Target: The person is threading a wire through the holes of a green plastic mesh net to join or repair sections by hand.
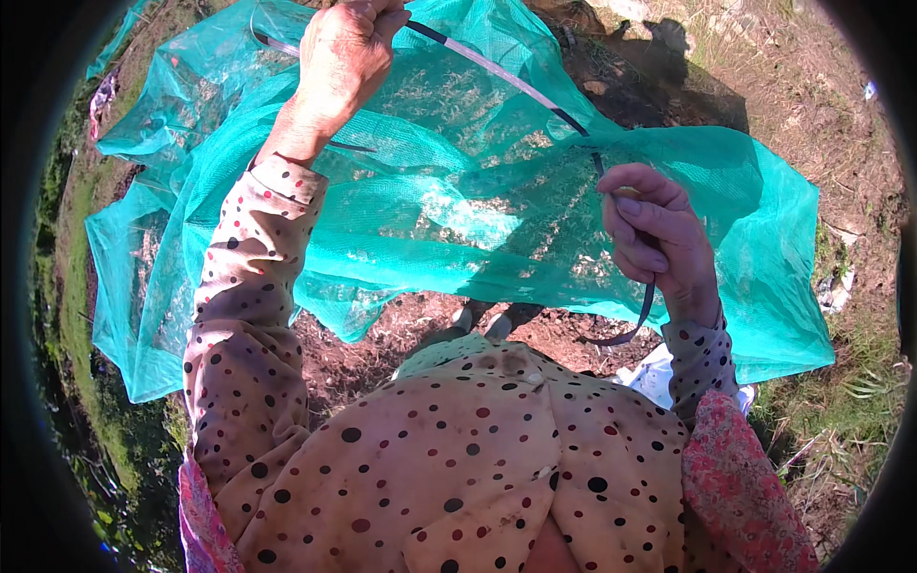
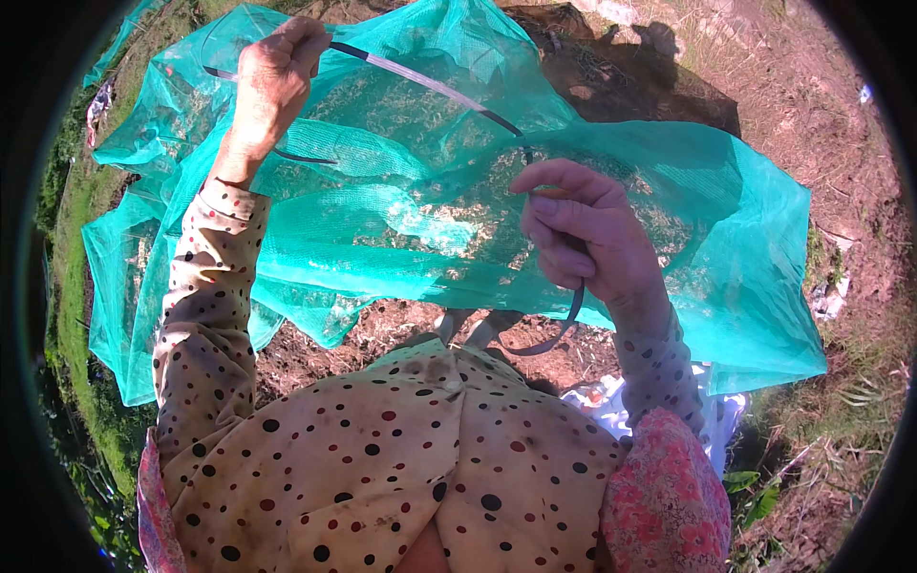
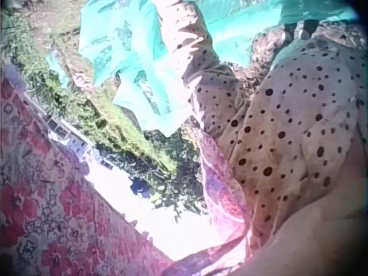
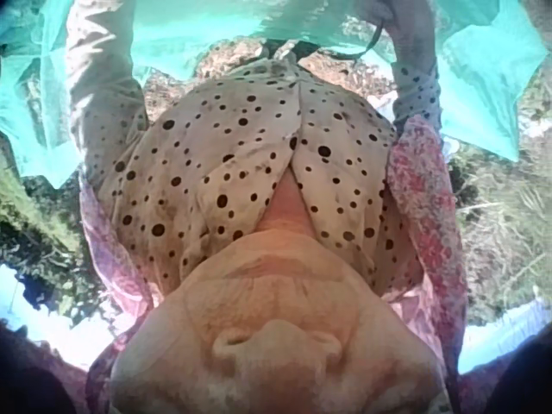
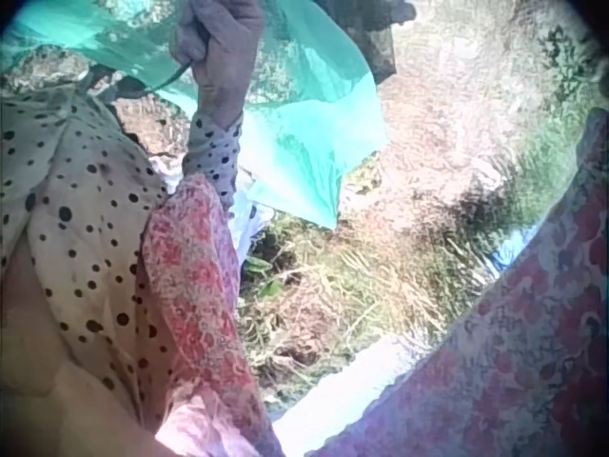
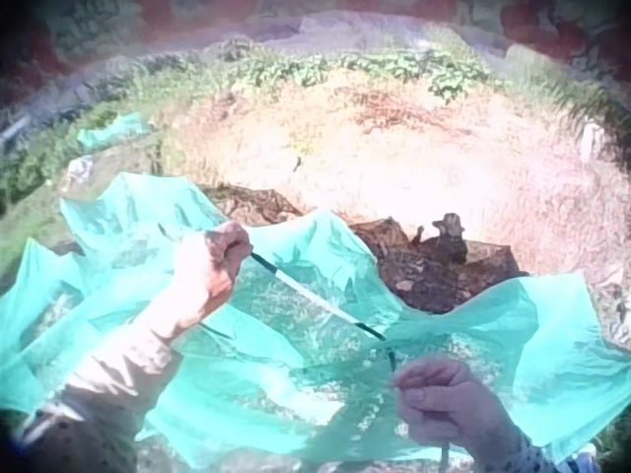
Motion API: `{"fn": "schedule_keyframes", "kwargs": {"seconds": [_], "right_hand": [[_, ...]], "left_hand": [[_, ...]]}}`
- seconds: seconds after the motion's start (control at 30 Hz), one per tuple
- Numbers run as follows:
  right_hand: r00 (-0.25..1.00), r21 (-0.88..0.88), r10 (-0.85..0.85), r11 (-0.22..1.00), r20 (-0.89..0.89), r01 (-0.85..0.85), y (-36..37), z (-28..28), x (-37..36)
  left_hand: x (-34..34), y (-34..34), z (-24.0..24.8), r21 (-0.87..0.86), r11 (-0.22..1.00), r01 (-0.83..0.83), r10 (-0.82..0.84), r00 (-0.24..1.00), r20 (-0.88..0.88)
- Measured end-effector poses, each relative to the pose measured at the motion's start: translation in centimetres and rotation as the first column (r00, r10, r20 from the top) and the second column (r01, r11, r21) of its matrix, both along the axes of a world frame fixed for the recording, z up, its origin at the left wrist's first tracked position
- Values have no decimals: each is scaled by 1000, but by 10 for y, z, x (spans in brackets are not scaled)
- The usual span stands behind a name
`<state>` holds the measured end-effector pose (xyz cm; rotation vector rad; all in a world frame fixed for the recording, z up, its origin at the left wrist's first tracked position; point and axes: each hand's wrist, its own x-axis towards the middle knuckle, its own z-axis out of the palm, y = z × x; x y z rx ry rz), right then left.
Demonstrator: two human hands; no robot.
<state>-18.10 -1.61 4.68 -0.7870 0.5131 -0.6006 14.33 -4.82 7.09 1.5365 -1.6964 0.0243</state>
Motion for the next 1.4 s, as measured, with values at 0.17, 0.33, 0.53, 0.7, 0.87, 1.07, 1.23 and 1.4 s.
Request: {"fn": "schedule_keyframes", "kwargs": {"seconds": [0.17, 0.33, 0.53, 0.7, 0.87, 1.07, 1.23, 1.4], "right_hand": [[973, -203, 177, 968, 145, -146, -10, -11, 8], [962, -418, 229, 896, 146, -149, -11, -4, 11], [728, -575, -251, 784, -637, -233, -17, -7, -12], [635, -917, -664, 247, -395, -312, -36, -14, -40], [911, -884, -395, 460, -122, 81, -31, -16, -15], [928, -721, -360, 667, -93, 186, -33, -19, 39], [950, -923, -310, 372, -27, 95, -25, -54, 87], [877, -870, -344, 469, -335, -149, -29, -65, 86]], "left_hand": [[-11, 32, 24, -89, 996, 29, -23, 998, 64], [1, 48, 20, 63, 998, -28, 32, 997, -66], [-3, 55, 4, 112, 993, -38, 57, 983, -173], [-6, 58, -2, 173, 985, -30, 68, 974, -218], [-28, 62, -5, 139, 980, 141, -85, 933, -351], [-60, 69, 15, 24, 954, 298, -265, 879, -397], [-75, 64, 23, 8, 946, 323, -306, 903, -303], [-41, 53, -6, 88, 938, 335, -295, 905, -307]]}}
